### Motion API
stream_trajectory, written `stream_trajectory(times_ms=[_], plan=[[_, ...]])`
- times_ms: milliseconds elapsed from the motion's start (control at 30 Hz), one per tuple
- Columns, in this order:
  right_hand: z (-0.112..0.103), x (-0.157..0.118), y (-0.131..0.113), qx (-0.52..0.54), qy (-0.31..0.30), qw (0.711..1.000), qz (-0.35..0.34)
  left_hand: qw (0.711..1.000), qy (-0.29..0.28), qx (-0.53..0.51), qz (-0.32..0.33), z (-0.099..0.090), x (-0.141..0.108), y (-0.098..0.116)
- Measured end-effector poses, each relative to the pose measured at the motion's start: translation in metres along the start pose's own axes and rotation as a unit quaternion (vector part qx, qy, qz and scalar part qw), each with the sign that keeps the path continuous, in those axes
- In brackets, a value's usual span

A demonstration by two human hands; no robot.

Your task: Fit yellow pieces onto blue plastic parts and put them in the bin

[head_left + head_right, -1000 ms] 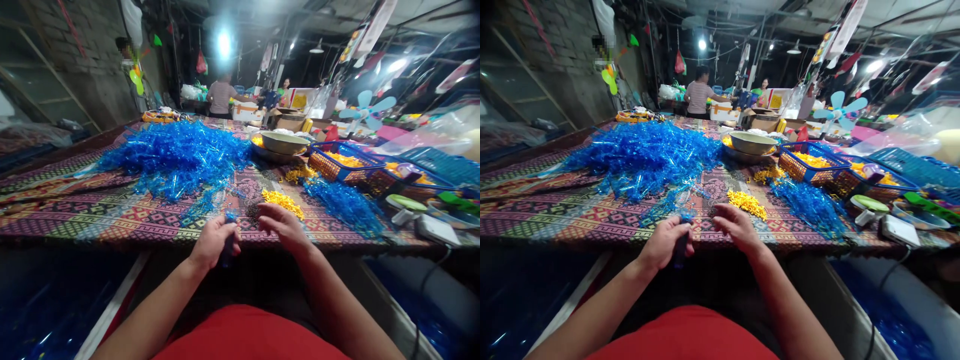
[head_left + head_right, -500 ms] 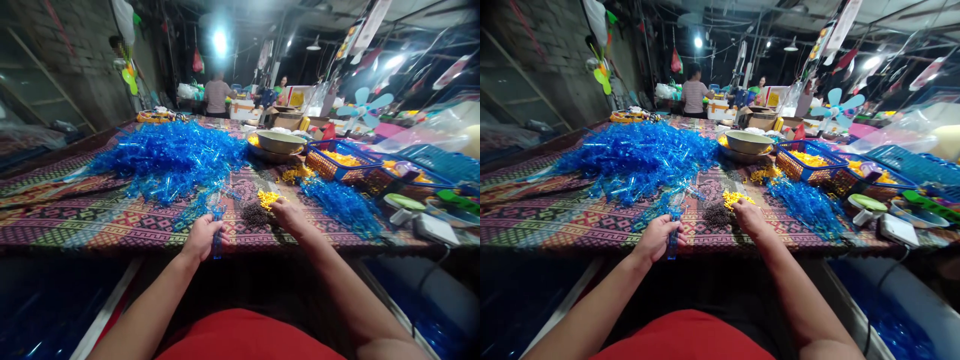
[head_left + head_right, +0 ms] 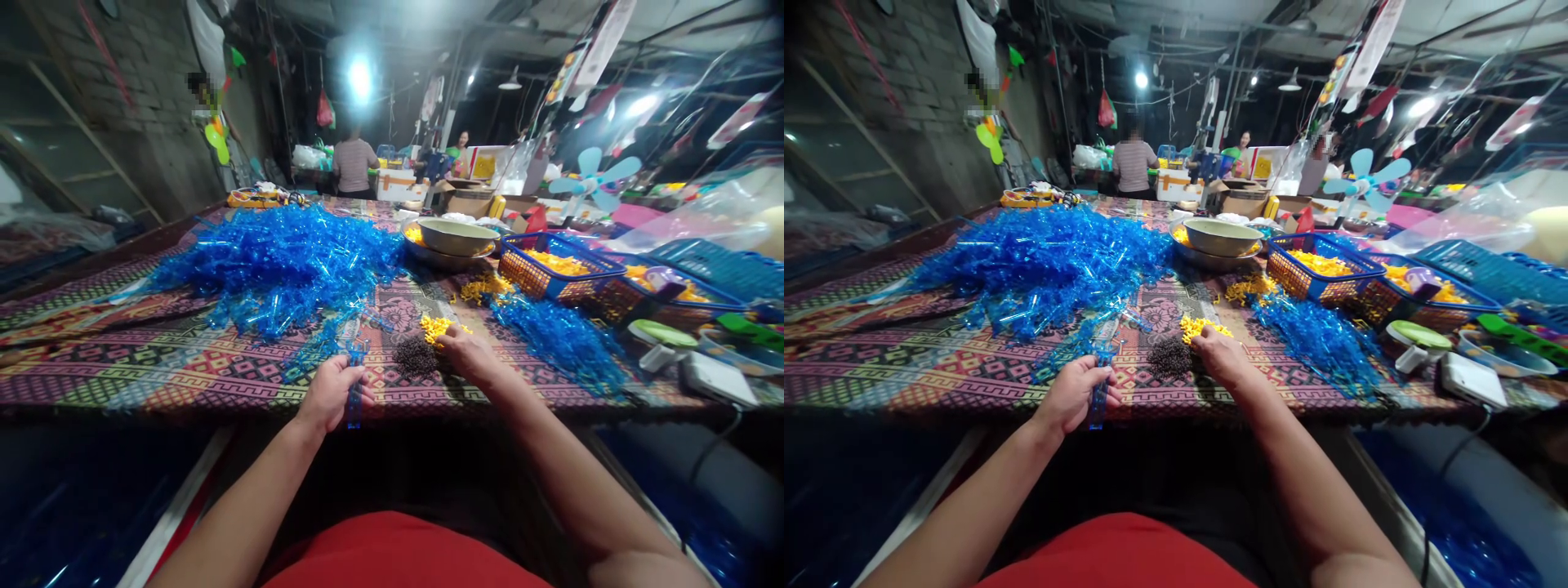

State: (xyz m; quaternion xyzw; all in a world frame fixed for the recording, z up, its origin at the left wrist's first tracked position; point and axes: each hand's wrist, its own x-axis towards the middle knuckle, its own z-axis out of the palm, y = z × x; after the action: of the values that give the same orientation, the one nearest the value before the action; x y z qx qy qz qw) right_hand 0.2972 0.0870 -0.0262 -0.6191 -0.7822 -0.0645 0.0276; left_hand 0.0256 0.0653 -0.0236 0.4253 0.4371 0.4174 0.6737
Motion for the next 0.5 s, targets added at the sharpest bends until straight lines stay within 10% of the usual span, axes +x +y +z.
stream_trajectory(times_ms=[500], plan=[[0.014,0.000,0.016,0.129,0.088,0.988,0.009,1.000,0.002,-0.009,0.003,-0.003,0.004,-0.005]])
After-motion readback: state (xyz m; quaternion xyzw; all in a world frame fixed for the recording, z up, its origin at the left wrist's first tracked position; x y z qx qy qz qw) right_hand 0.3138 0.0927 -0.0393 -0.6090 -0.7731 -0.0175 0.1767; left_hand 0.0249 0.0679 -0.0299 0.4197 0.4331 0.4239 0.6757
